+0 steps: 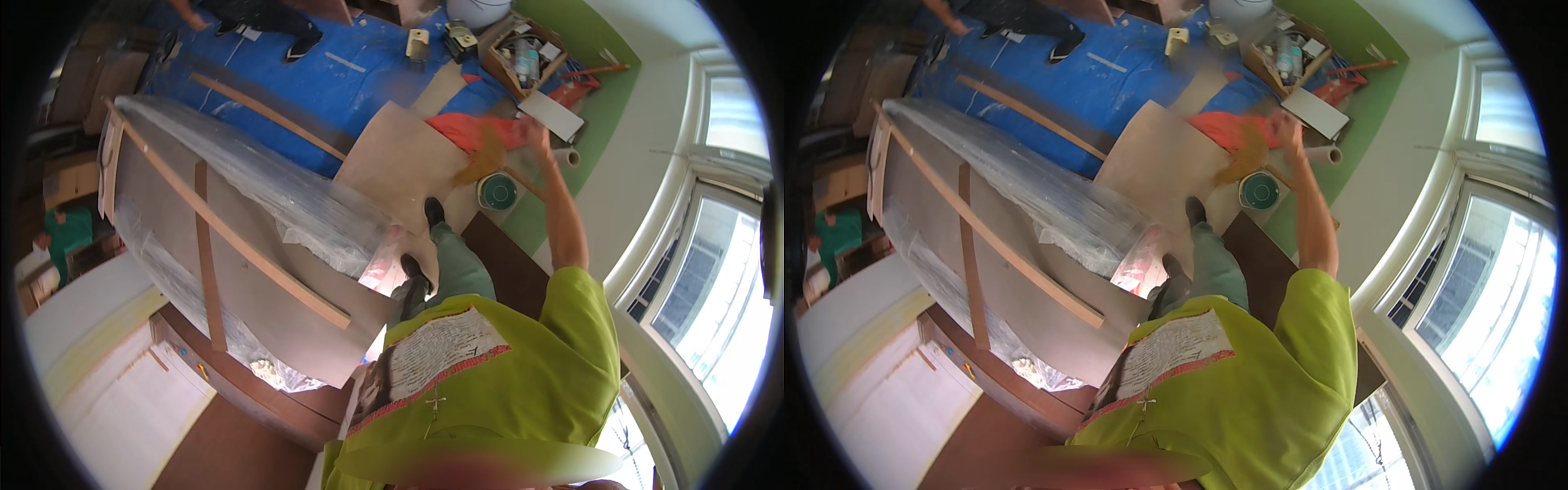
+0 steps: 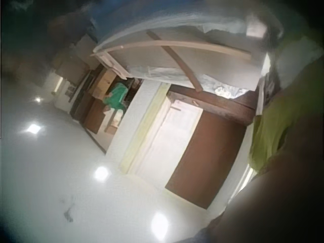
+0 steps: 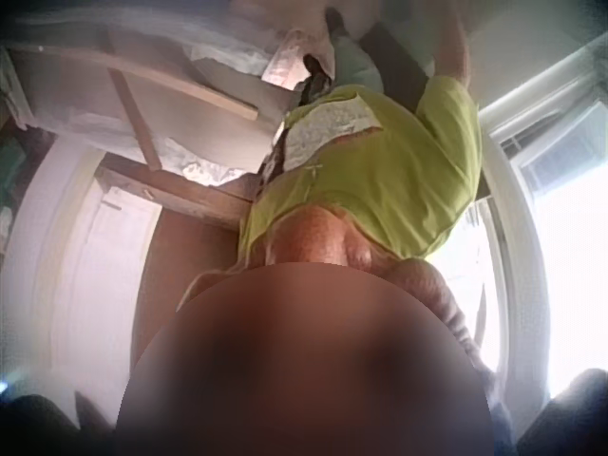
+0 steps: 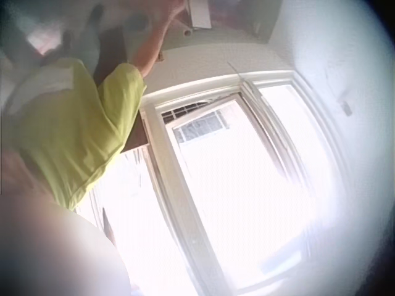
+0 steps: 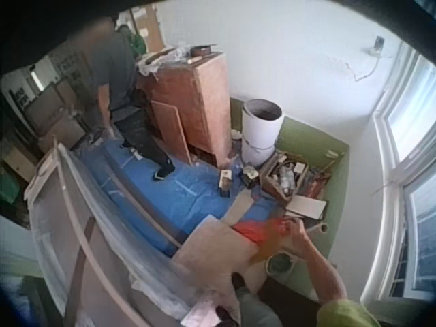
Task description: The person measures a wall and a large board using a tape measure, then marks the board with a pencil. They handle a utility knife and a small wooden strip, moving around a cluttered workshop while other people work nearby.
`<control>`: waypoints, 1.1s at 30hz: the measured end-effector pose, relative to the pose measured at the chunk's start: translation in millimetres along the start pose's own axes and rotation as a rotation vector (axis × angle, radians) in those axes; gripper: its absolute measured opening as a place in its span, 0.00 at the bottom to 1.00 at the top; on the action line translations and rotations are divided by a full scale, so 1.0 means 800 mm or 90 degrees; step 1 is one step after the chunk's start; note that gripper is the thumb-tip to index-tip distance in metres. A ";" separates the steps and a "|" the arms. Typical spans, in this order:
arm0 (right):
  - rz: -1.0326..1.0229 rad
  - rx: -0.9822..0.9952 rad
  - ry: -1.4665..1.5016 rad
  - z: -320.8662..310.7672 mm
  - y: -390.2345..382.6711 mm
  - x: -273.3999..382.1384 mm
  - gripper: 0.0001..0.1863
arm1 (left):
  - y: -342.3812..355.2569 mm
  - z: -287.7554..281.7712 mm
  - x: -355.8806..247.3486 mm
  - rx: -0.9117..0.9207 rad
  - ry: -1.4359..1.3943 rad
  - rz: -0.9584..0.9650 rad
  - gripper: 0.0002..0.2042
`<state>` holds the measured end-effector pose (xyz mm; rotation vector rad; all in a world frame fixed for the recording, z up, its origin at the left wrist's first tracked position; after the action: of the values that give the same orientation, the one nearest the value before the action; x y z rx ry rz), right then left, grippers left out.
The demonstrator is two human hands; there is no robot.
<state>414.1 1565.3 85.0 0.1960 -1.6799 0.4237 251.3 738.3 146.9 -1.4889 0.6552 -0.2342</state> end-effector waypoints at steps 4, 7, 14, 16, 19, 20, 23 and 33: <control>0.264 0.108 0.045 0.049 -0.216 -0.145 0.15 | -0.006 0.017 0.021 0.010 -0.030 -0.004 0.15; 0.579 -0.034 0.019 0.044 -0.389 -0.227 0.18 | -0.009 0.024 0.038 0.015 -0.051 0.005 0.15; 0.436 0.130 -0.232 0.002 -0.476 -0.220 0.11 | 0.037 0.026 0.075 0.075 -0.028 -0.015 0.15; 0.363 0.177 0.019 -0.001 -0.445 -0.174 0.11 | 0.055 0.021 0.087 0.097 -0.018 -0.025 0.14; 0.420 0.027 -0.048 0.010 -0.377 -0.120 0.12 | 0.085 0.019 0.101 0.134 -0.011 -0.041 0.14; 0.376 -0.043 0.023 0.017 -0.364 -0.099 0.13 | 0.092 0.020 0.103 0.144 -0.013 -0.044 0.14; 0.271 -0.017 0.004 0.031 -0.342 -0.049 0.13 | 0.102 0.020 0.096 0.182 -0.032 -0.053 0.14; 0.422 -0.039 -0.025 0.045 -0.388 -0.091 0.14 | 0.064 0.027 0.087 0.113 0.119 -0.034 0.14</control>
<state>505.7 1259.1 60.8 -0.4146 -1.7698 0.8600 306.5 724.2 78.1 -1.3248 0.7260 -0.4653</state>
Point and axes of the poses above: each hand's wrist, its own y-axis towards the middle knuckle, its own z-axis out of the palm, x = y × z, the point moved 4 cm from there along y, towards the middle knuckle, and after that the axes turned 2 degrees about z, right-handed, at the moved point
